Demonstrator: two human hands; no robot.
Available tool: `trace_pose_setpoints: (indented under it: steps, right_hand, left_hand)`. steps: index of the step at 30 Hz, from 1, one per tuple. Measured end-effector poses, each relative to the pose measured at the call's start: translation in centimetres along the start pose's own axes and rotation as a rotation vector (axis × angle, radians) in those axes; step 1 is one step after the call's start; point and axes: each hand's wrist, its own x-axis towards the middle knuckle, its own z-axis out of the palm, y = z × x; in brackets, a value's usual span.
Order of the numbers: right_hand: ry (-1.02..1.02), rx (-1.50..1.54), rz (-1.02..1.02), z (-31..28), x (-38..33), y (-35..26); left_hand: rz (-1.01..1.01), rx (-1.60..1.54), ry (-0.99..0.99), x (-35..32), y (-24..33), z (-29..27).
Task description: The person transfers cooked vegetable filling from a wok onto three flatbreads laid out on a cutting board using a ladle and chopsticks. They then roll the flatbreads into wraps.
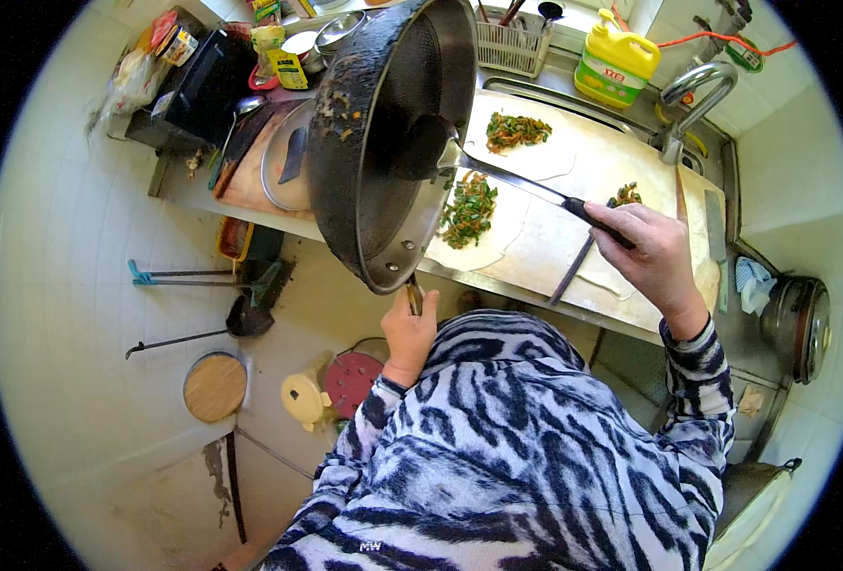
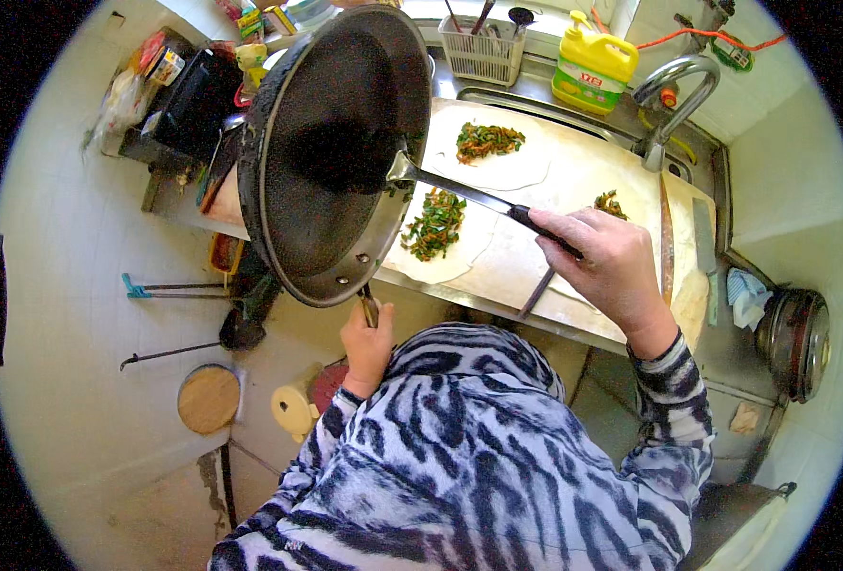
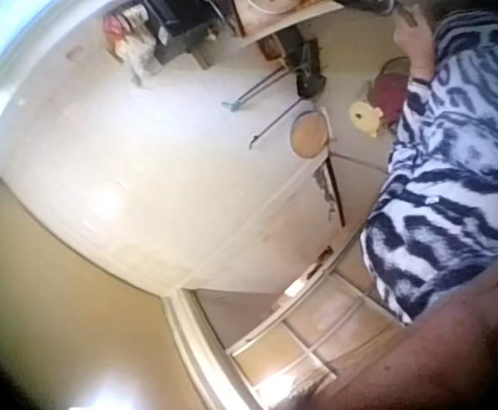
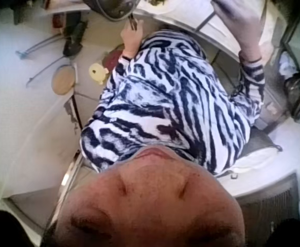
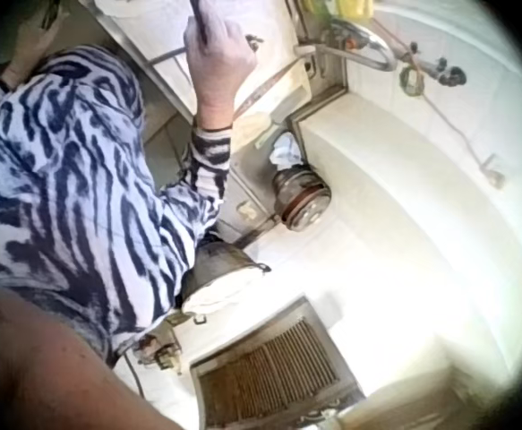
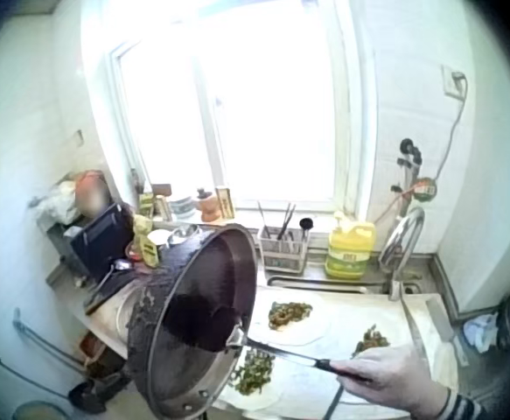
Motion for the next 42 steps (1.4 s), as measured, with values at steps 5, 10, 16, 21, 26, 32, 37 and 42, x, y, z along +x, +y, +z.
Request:
trace_pose_setpoints:
  steps: [5, 10, 16, 21, 26, 32, 37, 42]
  right_hand:
    - [-0.081, 0.005, 0.044, -1.3, -1.5, 0.0]
    - [-0.113, -0.061, 0.073, -2.6, -2.6, 0.0]
    - [-0.015, -0.023, 0.117, -2.7, -3.0, -0.6]
    - [0.111, -0.008, 0.064, -1.0, -1.3, -1.1]
    - [0.168, -0.163, -0.083, -0.2, 0.4, -2.0]
    - [0.093, -0.270, -0.093, 0.2, -0.7, -2.2]
    - [0.007, -0.204, 0.029, -1.3, -3.1, -2.9]
    - [0.005, -0.094, 0.115, -2.3, -3.5, -3.7]
  left_hand:
    - [-0.034, 0.008, -0.019, -1.2, 0.6, 0.3]
    - [-0.002, 0.045, 0.034, -0.9, 0.3, 0.5]
    - [-0.045, 0.040, 0.045, -0.7, 0.0, 1.0]
    - [-0.024, 0.026, 0.060, -0.5, 0.6, 0.7]
    - [-0.067, 0.048, 0.027, -0.7, 0.7, 0.4]
    - [-0.022, 0.046, 0.028, -0.8, 0.8, 0.4]
    - [-0.034, 0.035, 0.049, -1.0, 0.6, 0.5]
    - [-0.015, 0.065, 0.059, -0.9, 0.7, 0.6]
